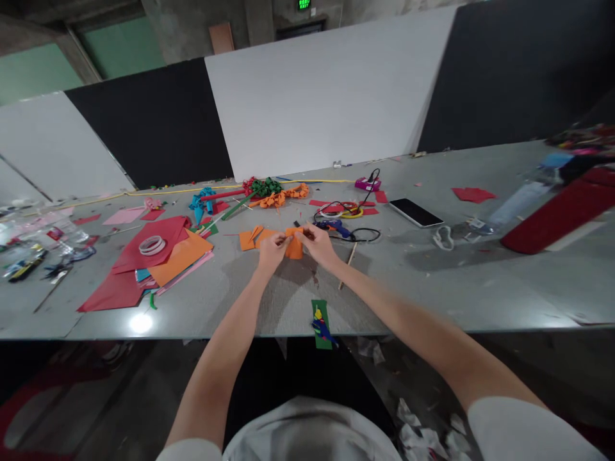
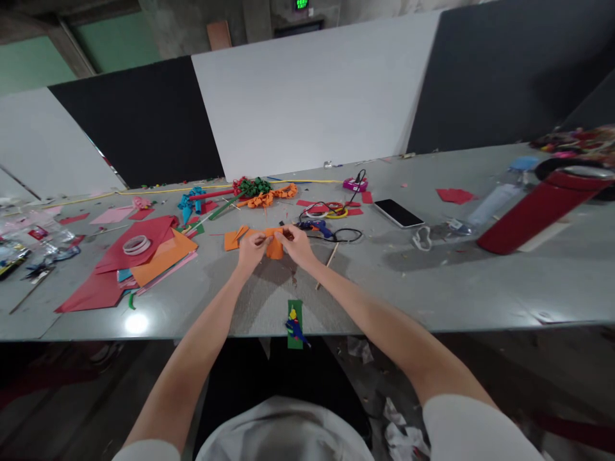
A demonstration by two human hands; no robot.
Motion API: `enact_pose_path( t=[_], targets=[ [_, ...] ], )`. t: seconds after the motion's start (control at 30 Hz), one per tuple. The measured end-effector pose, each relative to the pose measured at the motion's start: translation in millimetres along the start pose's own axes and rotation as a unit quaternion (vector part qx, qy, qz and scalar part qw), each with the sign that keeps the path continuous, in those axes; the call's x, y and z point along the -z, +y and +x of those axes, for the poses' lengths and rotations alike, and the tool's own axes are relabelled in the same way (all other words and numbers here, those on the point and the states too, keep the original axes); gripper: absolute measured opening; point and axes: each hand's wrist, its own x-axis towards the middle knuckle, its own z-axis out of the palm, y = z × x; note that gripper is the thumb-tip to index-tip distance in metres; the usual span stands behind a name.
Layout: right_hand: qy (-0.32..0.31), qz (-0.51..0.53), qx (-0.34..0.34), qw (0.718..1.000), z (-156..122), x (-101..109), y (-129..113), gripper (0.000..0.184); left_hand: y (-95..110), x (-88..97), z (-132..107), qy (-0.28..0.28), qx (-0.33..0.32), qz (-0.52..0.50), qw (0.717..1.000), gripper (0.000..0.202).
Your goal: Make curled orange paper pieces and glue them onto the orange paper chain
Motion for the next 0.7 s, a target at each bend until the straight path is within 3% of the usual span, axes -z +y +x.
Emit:
enact_pose_path(
  t=[0.43, 0.7],
  targets=[
    [-0.010, -0.015, 0.006, 1.000, -1.0, 2.5, 0.8, 0.048, 7.0, 0.3, -2.2, -0.033, -0.014, -0.006, 0.999, 0.033],
    [0.010, -0.015, -0.006, 1.000, -0.9, 3.2, -4.1, 0.050, -0.4, -3.0, -0.7, -0.034, -0.020, -0.001, 0.999, 0.031]
  ],
)
